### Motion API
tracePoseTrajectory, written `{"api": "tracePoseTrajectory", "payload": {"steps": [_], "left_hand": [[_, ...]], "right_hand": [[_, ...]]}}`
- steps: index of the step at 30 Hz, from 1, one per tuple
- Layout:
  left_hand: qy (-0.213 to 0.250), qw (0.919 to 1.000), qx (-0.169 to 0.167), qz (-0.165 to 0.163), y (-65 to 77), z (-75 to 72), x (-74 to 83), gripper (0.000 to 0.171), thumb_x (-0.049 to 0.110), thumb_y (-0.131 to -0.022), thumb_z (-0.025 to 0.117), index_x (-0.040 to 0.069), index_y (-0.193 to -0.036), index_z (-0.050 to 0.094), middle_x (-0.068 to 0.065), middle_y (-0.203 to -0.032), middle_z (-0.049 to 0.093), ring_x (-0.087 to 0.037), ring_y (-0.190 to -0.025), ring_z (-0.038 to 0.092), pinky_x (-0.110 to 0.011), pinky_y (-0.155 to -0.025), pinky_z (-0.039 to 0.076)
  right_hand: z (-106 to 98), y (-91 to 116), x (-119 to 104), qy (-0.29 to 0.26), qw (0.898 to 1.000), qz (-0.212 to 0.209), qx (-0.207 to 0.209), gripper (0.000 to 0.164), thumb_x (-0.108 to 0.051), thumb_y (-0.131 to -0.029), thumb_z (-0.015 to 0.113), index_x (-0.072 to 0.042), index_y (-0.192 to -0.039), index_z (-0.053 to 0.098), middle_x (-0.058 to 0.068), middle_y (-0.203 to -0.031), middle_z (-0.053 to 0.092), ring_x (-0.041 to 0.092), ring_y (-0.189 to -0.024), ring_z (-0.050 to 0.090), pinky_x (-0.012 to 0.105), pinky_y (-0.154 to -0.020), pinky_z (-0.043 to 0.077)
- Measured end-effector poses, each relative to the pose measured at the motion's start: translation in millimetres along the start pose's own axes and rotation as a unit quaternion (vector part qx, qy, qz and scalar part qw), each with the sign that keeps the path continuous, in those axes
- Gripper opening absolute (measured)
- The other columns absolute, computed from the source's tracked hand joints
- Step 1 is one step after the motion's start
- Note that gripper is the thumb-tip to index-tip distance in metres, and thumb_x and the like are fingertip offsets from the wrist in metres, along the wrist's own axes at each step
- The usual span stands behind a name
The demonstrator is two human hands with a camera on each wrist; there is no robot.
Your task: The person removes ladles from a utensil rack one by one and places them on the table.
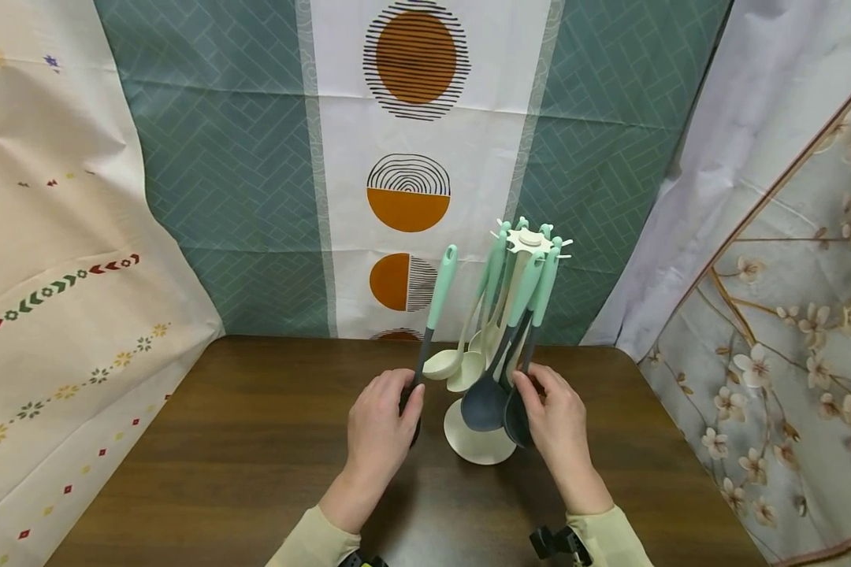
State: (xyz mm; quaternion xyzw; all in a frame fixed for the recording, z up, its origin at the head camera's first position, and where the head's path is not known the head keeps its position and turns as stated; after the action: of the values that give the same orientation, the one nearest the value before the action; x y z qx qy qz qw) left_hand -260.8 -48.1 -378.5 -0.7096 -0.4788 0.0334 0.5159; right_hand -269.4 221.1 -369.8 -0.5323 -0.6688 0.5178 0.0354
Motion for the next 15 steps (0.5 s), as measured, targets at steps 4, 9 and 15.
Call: {"api": "tracePoseTrajectory", "payload": {"steps": [4, 9, 15], "left_hand": [[-0.012, 0.9998, -0.002, -0.014, 6.9, -0.9, -11.2, 0.017, 0.013, -0.097, 0.087, 0.010, -0.108, 0.075, -0.001, -0.094, 0.073, -0.021, -0.083, 0.069, -0.040, -0.068, 0.058], [-0.035, 0.9986, -0.013, -0.039, 16.9, -1.6, -28.2, 0.018, 0.014, -0.096, 0.087, 0.010, -0.108, 0.074, -0.001, -0.094, 0.074, -0.020, -0.084, 0.072, -0.040, -0.066, 0.058], [-0.057, 0.9962, -0.026, -0.061, 22.1, -4.8, -44.5, 0.017, 0.013, -0.096, 0.087, 0.010, -0.108, 0.075, -0.001, -0.094, 0.075, -0.021, -0.085, 0.073, -0.042, -0.066, 0.059]], "right_hand": [[0, 1, 0, 0.000, 1.000, 0.000, 0.004, 0.007, -0.009, -0.099, 0.084, -0.007, -0.104, 0.080, 0.004, -0.094, 0.077, 0.026, -0.088, 0.073, 0.052, -0.076, 0.058], [0, 2, 1, 0.003, 1.000, 0.007, 0.004, 0.008, -0.009, -0.098, 0.084, -0.007, -0.104, 0.080, 0.004, -0.094, 0.077, 0.026, -0.088, 0.074, 0.050, -0.077, 0.058], [1, 1, 1, 0.001, 1.000, 0.005, 0.006, 0.009, -0.009, -0.098, 0.085, -0.007, -0.104, 0.079, 0.004, -0.093, 0.077, 0.026, -0.088, 0.073, 0.050, -0.076, 0.058]]}}
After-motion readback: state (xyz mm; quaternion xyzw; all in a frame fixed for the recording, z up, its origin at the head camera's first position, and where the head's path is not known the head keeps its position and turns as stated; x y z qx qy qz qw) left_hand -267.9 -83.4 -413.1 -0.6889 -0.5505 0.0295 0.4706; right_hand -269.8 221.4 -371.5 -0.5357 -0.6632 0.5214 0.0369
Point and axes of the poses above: each hand's wrist, its own y-axis away from the middle knuckle, its own z-axis out of the palm, x = y × z, the point moved 8 cm from there along -y, towards the middle knuckle
